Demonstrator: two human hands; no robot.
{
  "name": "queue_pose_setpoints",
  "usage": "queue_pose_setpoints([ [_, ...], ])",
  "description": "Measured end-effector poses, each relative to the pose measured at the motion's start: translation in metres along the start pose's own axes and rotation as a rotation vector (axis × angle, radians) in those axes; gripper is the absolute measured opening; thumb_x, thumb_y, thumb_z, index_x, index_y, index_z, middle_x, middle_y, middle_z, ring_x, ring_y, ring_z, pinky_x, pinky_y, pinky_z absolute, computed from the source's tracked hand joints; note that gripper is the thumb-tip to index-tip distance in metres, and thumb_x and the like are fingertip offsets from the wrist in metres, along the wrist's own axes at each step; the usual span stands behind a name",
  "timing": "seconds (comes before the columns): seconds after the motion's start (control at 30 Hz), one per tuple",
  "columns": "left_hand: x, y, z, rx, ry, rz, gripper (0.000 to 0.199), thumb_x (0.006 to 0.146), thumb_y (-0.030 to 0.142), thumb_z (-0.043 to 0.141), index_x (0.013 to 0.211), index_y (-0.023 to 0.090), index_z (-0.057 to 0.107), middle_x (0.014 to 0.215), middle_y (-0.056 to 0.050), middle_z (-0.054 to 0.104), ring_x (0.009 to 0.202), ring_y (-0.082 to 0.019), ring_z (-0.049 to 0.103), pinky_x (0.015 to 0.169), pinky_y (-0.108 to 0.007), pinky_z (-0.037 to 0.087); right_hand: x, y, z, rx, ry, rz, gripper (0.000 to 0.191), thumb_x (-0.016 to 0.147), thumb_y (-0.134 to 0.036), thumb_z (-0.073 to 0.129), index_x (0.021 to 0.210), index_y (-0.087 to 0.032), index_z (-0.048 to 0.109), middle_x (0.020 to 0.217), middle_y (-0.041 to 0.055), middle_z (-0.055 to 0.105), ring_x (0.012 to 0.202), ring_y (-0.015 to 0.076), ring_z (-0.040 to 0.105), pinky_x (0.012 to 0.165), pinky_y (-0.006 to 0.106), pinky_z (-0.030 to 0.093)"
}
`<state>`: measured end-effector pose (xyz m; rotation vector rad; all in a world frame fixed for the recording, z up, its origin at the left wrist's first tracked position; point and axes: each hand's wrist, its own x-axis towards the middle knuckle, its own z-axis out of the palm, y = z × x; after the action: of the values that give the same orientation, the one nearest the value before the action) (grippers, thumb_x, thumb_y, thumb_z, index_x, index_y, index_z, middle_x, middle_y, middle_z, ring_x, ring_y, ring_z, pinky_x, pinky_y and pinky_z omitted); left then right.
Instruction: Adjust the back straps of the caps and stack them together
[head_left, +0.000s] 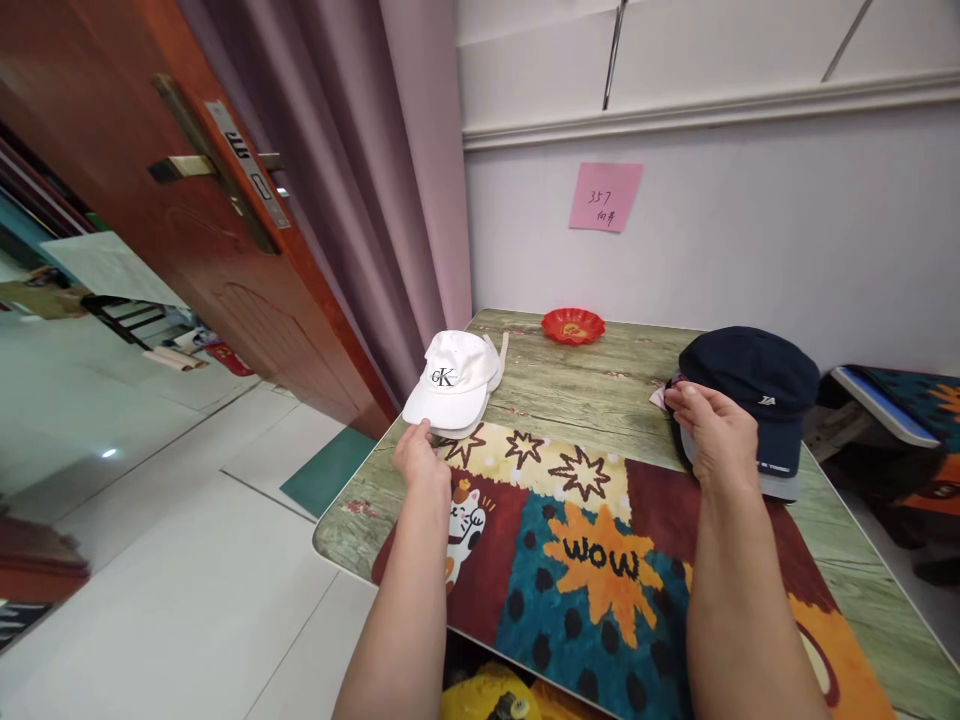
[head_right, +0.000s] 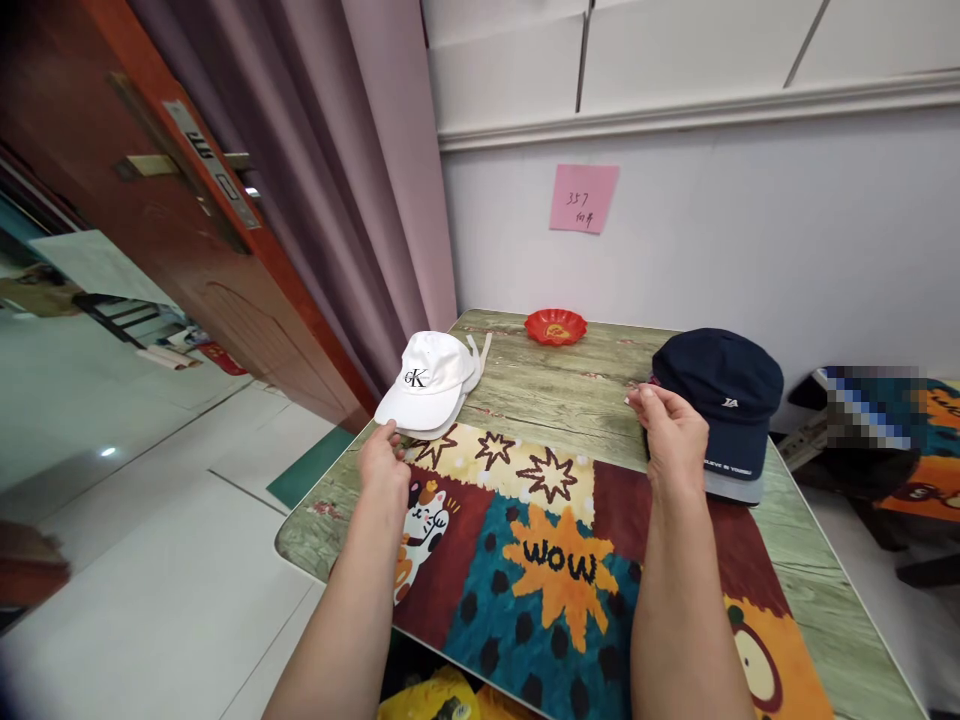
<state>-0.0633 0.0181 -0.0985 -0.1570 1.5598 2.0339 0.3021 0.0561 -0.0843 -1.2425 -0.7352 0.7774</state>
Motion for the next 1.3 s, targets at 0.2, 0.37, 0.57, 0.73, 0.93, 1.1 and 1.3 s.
queue_pose_setpoints([
  [0.2,-0.002,0.009,0.0,-0.017,-0.12,-0.068,0.018,0.075,0.011,0.07,0.09,0.014,0.06,0.082,0.0,0.065,0.066,-0.009,0.061,0.054,-0.019,0.033,0.0,0.0,0.0,0.018,-0.003,0.021,0.034,0.069,-0.044,0.081,0.09,-0.018,0.078,0.085,0.0057,0.078,0.081,0.0168,0.073,0.066,0.023,0.053],
  [0.37,-0.003,0.011,0.004,-0.025,-0.236,-0.199,0.012,0.082,0.012,0.067,0.083,0.015,0.056,0.07,0.001,0.059,0.052,-0.008,0.055,0.048,-0.02,0.034,-0.001,-0.002,0.0,0.027,0.004,0.023,0.033,0.069,-0.043,0.081,0.09,-0.018,0.078,0.084,0.0054,0.077,0.079,0.0153,0.073,0.067,0.022,0.053],
  [0.57,-0.003,0.016,0.024,-0.037,-0.382,-0.257,0.018,0.082,0.011,0.071,0.085,0.017,0.054,0.06,0.006,0.051,0.041,-0.005,0.04,0.04,-0.019,0.026,-0.003,-0.003,0.002,0.031,-0.012,0.026,0.037,0.069,-0.045,0.081,0.093,-0.018,0.077,0.086,0.0063,0.078,0.082,0.0178,0.074,0.072,0.026,0.054],
  [0.73,-0.016,0.014,0.037,-0.083,-0.538,-0.207,0.027,0.075,0.007,0.077,0.091,0.018,0.059,0.07,0.005,0.06,0.048,-0.005,0.05,0.043,-0.017,0.035,-0.006,-0.002,0.009,0.057,-0.045,0.037,0.038,0.067,-0.046,0.084,0.091,-0.018,0.077,0.085,0.0059,0.078,0.084,0.0188,0.074,0.078,0.029,0.056],
  [0.93,-0.056,-0.015,0.032,-0.074,-0.952,-0.287,0.038,0.061,0.017,0.091,0.088,0.017,0.064,0.07,0.004,0.063,0.057,-0.007,0.057,0.052,-0.019,0.044,-0.02,-0.011,0.02,0.103,-0.23,0.163,0.045,0.073,-0.055,0.082,0.1,-0.02,0.076,0.099,0.0091,0.079,0.095,0.0216,0.075,0.082,0.031,0.059],
  [1.1,-0.09,-0.05,0.018,0.029,-1.134,-0.449,0.037,0.06,0.022,0.093,0.087,0.015,0.07,0.072,0.002,0.067,0.056,-0.006,0.056,0.056,-0.021,0.045,-0.031,-0.028,0.032,0.445,-0.448,0.338,0.053,0.083,-0.069,0.065,0.108,-0.023,0.072,0.116,0.0093,0.076,0.112,0.0252,0.071,0.085,0.037,0.063],
  [1.3,-0.099,-0.058,0.008,0.157,-1.289,-0.503,0.042,0.063,0.02,0.091,0.101,0.014,0.074,0.094,-0.007,0.076,0.077,-0.015,0.067,0.074,-0.027,0.052,-0.032,-0.033,0.042,0.71,-0.175,0.127,0.032,0.083,-0.027,0.075,0.114,-0.023,0.071,0.121,0.002,0.075,0.123,0.0211,0.065,0.103,0.035,0.056],
])
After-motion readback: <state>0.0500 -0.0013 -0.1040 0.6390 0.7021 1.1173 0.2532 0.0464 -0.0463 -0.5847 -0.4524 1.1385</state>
